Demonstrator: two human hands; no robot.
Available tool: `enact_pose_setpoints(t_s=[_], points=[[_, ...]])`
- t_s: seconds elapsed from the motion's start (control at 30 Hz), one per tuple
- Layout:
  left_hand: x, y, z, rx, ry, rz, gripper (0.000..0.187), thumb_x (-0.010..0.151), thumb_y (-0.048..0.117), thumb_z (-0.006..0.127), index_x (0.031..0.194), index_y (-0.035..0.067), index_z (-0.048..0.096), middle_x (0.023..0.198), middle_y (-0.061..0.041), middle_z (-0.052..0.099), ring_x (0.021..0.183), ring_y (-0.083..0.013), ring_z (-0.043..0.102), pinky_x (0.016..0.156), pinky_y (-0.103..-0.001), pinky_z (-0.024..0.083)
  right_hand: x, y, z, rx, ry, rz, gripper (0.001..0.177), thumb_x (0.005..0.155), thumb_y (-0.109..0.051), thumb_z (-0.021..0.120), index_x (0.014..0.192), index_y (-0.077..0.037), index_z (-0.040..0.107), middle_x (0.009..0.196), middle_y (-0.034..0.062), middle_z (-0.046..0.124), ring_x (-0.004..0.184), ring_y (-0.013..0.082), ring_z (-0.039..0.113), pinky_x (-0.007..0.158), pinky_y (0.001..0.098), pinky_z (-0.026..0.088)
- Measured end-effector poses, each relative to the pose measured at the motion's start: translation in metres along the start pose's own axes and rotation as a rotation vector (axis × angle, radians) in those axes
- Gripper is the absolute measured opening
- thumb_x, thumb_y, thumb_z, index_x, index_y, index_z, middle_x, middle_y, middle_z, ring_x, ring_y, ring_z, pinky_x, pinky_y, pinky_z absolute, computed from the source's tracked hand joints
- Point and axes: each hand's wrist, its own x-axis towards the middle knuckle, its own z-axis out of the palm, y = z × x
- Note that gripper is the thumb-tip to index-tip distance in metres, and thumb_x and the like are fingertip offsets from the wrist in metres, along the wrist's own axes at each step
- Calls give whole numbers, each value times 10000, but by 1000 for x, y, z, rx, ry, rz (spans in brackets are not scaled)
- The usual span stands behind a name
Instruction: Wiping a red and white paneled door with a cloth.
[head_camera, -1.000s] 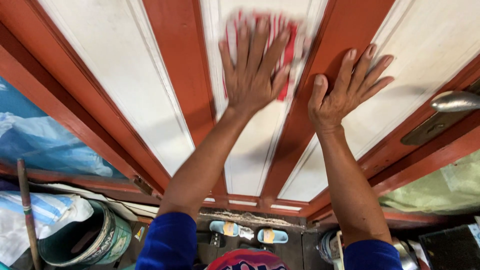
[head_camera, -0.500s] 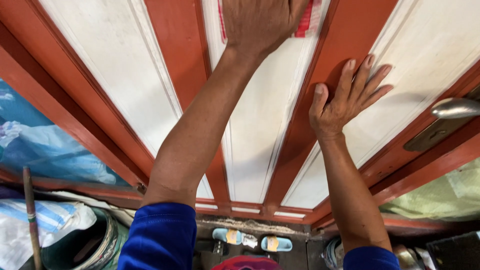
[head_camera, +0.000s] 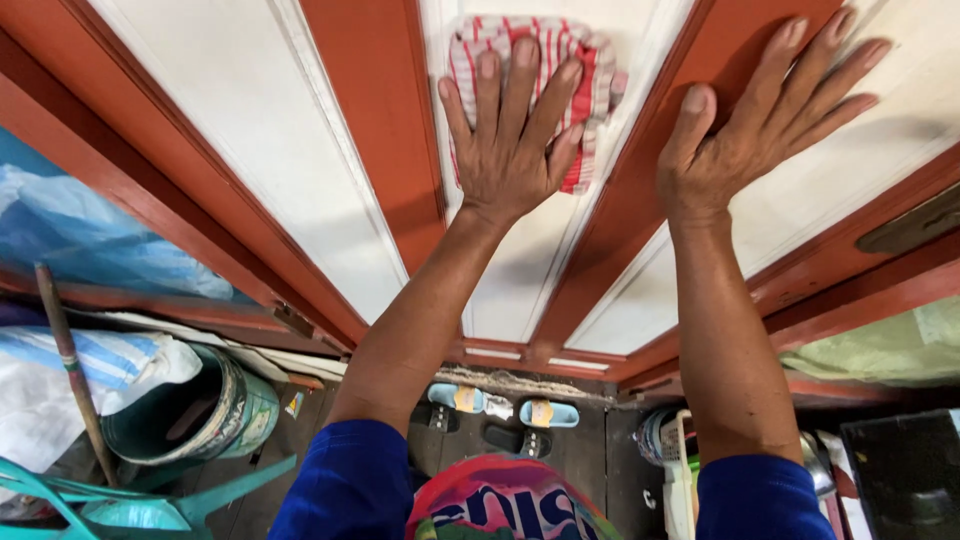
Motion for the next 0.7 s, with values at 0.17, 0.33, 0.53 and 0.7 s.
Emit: enact_pose_setpoints(t_s=[0.17, 0.33, 0.53, 0.7], points=[[-58, -1, 3, 27, -91, 20, 649, 1141, 495, 435, 1708, 299, 187, 1774, -75, 12, 1641, -316, -24, 1312, -641, -34, -5, 10, 7, 4, 0, -34, 670, 1126, -581, 414, 1683, -305, 163, 1768, -42, 60, 1599, 240, -92, 1304, 545, -149], [-123, 1, 8, -3, -160, 20, 649, 1145, 488, 498, 1695, 292, 217, 1769, -92, 30, 1642, -335, -7, 1307, -655, -17, -5, -8, 0, 25, 20, -47, 647, 1137, -566, 367, 1698, -343, 135, 1772, -48, 9, 1600, 255, -98, 1292, 542, -105], [-130, -5, -1, -16, -161, 61, 619, 1129, 481, 573, 1667, 286, 336, 1760, -96, 90, 1631, -334, -1, 1305, -646, 9, -4, -64, -14, 22, 21, -85, 536, 1114, -483, 331, 1628, -333, 340, 1739, -10, 128, 1638, 327, 14, 1304, 576, -48], [-69, -14, -5, -10, -110, 99, 599, 1140, 512, 551, 1663, 304, 347, 1754, -85, 123, 1633, -317, 25, 1312, -631, 15, -3, -65, -19, 68, -6, -69, 502, 1131, -427, 361, 1605, -269, 411, 1720, 38, 208, 1618, 366, 68, 1294, 592, 5]])
